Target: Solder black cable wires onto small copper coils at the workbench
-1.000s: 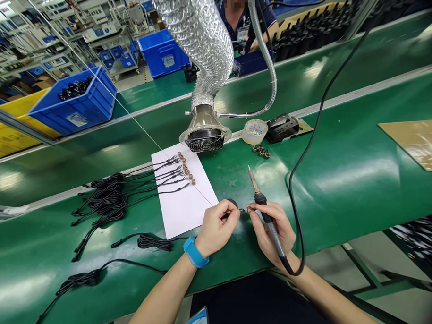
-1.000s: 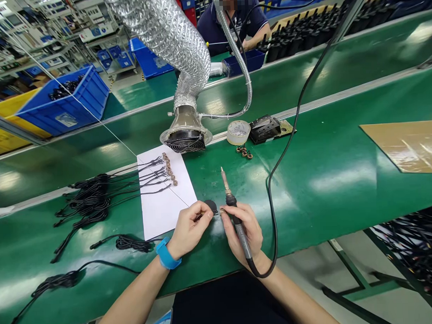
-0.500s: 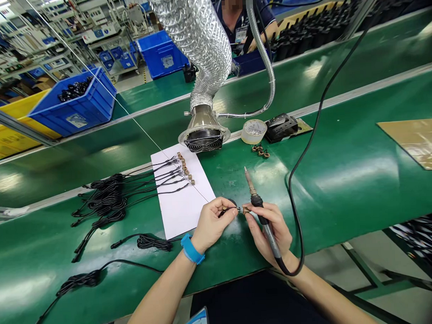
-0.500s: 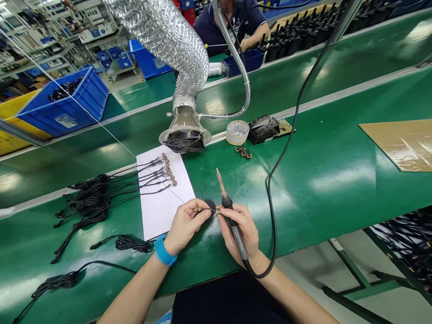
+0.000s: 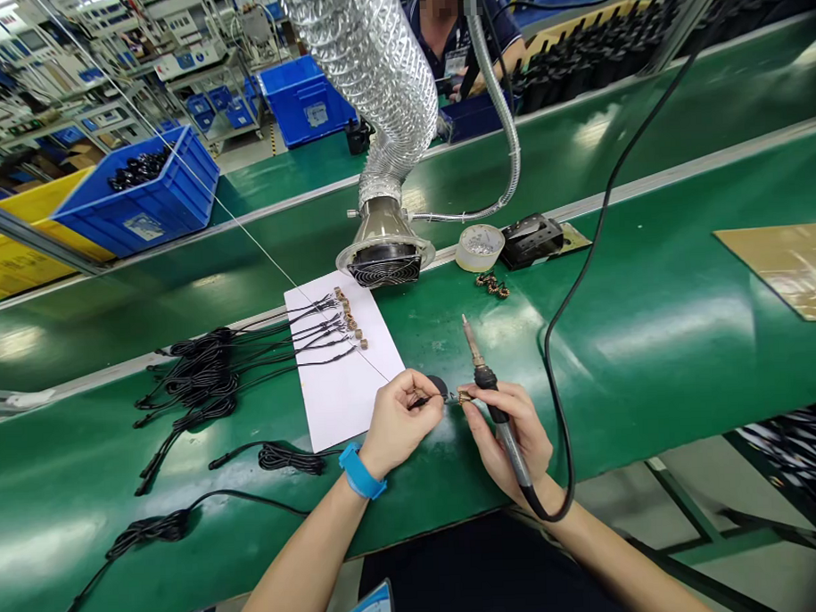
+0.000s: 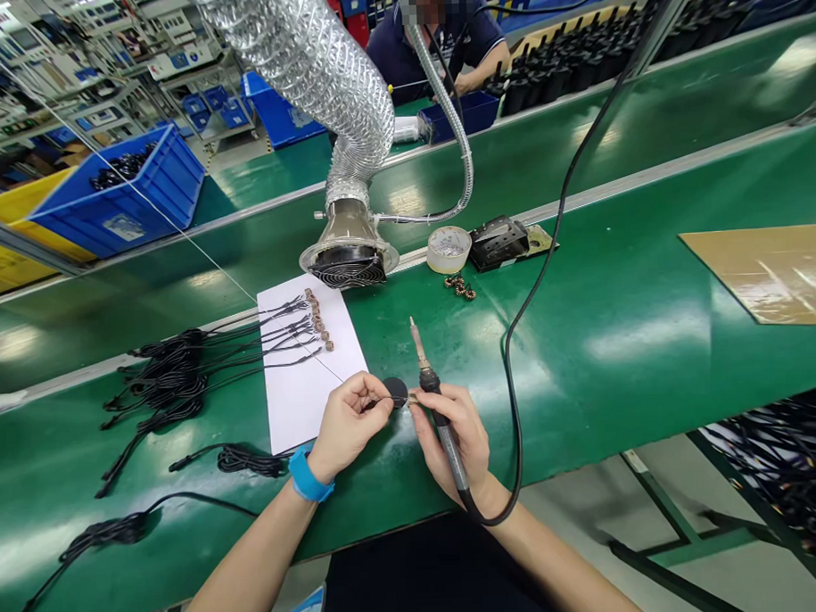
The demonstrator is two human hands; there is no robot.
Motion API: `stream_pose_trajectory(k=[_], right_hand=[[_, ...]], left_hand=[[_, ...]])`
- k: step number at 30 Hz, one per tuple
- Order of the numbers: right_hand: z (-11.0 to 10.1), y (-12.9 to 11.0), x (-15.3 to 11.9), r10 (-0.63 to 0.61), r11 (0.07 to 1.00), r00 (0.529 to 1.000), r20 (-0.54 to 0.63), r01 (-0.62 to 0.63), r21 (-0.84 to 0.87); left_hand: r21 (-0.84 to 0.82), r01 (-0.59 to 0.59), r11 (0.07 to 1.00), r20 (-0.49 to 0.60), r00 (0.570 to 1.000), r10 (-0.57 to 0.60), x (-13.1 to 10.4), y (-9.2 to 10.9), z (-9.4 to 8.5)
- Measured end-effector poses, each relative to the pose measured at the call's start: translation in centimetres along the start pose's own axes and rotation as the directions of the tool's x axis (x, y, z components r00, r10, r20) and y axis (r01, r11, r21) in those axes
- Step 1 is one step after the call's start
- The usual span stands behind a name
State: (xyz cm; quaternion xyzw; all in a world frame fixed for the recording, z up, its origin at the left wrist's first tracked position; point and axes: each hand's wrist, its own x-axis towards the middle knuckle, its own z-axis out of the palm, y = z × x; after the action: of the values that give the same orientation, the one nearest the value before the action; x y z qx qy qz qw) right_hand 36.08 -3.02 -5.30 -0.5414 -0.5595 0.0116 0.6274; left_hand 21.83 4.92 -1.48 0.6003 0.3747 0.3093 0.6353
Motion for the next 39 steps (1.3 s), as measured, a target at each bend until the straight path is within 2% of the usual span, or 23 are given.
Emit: stream_pose_trajectory(k=[6, 9, 17, 25, 33, 36, 39], right_hand=[[-0.1, 0.0, 0.0, 0.024, 1.000, 0.999, -0.028, -0.024, -0.008], [-0.1, 0.1, -0.2, 0.021, 1.000, 1.000, -0.023, -0.021, -0.013], [0.0, 0.1, -0.3, -0.003, 0.999, 1.000, 0.002, 0.003, -0.043], [0.0, 0.1, -0.2, 0.008, 1.000, 1.000, -0.016, -0.008, -0.009], [-0.1, 0.1, 0.1, 0.038, 0.998, 0.999, -0.038, -0.039, -0.041], [-0.1, 0.3, 0.1, 0.051, 0.997, 0.997, -0.062, -0.055, -0.057], [-0.1, 0.4, 0.0, 0.049, 0.996, 0.994, -0.094, -0.055, -0.067]], left_hand=[[-0.051, 0.096, 0.994, 0.120, 0.989, -0.089, 0.1, -0.2, -0.3], [-0.065, 0.100, 0.993, 0.156, 0.984, -0.089, 0.2, -0.3, -0.4], [0.028, 0.114, 0.993, 0.152, 0.981, -0.117, 0.3, -0.1, -0.6], [-0.002, 0.101, 0.995, 0.125, 0.987, -0.100, 0.4, -0.2, -0.5], [-0.150, 0.258, 0.954, 0.155, 0.960, -0.235, 0.8, -0.6, -1.2], [-0.103, 0.170, 0.980, 0.033, 0.985, -0.168, 1.0, -0.7, -0.9], [-0.015, -0.022, 1.000, -0.129, 0.991, 0.020, 0.3, 0.6, -1.3]])
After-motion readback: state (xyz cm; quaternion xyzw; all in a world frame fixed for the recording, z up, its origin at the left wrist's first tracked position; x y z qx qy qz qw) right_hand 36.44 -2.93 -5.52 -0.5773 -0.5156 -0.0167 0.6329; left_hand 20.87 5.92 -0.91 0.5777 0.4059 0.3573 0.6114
